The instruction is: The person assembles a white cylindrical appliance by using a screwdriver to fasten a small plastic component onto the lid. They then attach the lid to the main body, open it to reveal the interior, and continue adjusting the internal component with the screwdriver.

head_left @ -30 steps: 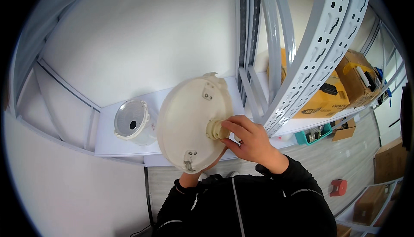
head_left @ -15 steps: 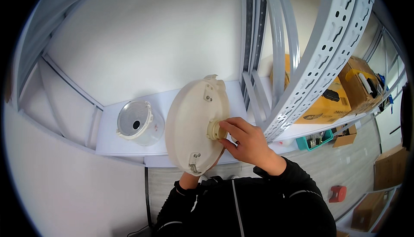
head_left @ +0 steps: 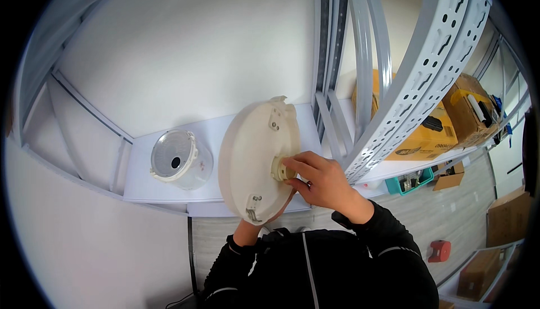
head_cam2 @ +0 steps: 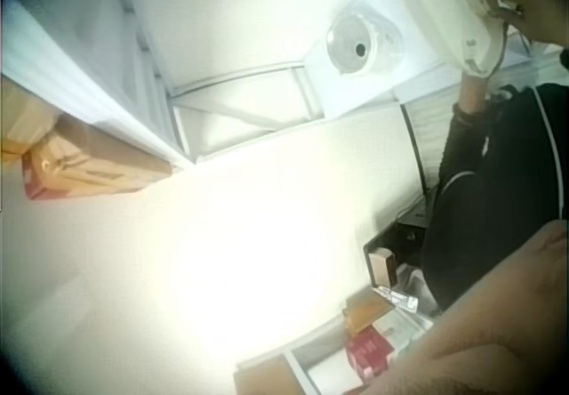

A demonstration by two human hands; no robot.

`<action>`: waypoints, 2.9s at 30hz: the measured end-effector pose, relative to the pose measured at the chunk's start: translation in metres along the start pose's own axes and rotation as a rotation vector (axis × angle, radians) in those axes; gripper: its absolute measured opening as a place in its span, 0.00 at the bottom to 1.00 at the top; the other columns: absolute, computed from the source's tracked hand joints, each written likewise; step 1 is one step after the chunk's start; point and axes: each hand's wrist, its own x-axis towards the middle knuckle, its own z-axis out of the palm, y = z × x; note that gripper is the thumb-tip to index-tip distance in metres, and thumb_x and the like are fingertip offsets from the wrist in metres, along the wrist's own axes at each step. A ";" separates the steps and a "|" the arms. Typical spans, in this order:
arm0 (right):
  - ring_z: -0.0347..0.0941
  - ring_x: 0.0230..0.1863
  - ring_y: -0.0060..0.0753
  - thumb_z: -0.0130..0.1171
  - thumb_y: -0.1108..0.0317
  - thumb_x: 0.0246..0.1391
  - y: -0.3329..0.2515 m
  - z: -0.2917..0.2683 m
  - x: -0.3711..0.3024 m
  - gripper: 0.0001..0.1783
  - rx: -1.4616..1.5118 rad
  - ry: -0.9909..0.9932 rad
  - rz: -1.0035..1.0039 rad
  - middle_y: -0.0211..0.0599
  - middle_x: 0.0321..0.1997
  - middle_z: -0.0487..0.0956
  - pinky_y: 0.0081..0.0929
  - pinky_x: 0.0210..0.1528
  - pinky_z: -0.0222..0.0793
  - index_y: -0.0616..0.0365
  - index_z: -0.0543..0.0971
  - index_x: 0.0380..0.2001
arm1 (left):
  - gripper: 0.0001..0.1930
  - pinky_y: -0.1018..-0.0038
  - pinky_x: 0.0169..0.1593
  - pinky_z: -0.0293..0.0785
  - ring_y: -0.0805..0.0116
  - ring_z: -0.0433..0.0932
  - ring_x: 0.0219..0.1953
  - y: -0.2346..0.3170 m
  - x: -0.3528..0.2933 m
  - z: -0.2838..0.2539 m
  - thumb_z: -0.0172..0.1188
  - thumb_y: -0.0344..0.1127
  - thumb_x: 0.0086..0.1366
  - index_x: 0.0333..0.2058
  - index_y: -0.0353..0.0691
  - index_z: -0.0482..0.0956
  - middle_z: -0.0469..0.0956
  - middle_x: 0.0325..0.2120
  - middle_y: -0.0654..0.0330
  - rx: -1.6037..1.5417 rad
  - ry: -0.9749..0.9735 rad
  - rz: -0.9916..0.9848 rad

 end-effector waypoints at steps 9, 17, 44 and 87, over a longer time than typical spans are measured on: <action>0.86 0.36 0.37 0.79 0.71 0.50 0.004 -0.002 0.005 0.26 -0.010 0.000 -0.012 0.33 0.49 0.83 0.32 0.35 0.82 0.48 0.87 0.55 | 0.32 0.61 0.69 0.75 0.56 0.79 0.64 0.021 0.013 -0.009 0.72 0.36 0.71 0.70 0.42 0.72 0.78 0.65 0.55 -0.020 0.012 0.024; 0.85 0.36 0.39 0.80 0.71 0.52 0.003 -0.002 0.008 0.25 0.085 -0.019 0.148 0.36 0.47 0.83 0.32 0.35 0.82 0.52 0.87 0.54 | 0.30 0.62 0.65 0.77 0.57 0.81 0.61 0.020 0.020 -0.009 0.74 0.36 0.69 0.67 0.42 0.76 0.82 0.61 0.57 -0.129 -0.003 0.004; 0.83 0.33 0.36 0.76 0.63 0.61 0.031 0.035 0.013 0.26 0.373 -0.121 0.403 0.46 0.37 0.86 0.31 0.36 0.79 0.65 0.80 0.57 | 0.31 0.59 0.70 0.72 0.56 0.79 0.65 -0.010 0.010 -0.003 0.73 0.36 0.70 0.69 0.43 0.75 0.79 0.64 0.57 -0.219 -0.056 -0.177; 0.79 0.25 0.25 0.70 0.57 0.70 -0.251 0.230 0.012 0.23 0.976 0.151 0.412 0.35 0.33 0.83 0.23 0.23 0.72 0.64 0.78 0.55 | 0.46 0.55 0.72 0.67 0.52 0.68 0.73 -0.023 -0.238 -0.357 0.69 0.44 0.72 0.80 0.37 0.54 0.63 0.74 0.48 -0.418 0.503 -0.216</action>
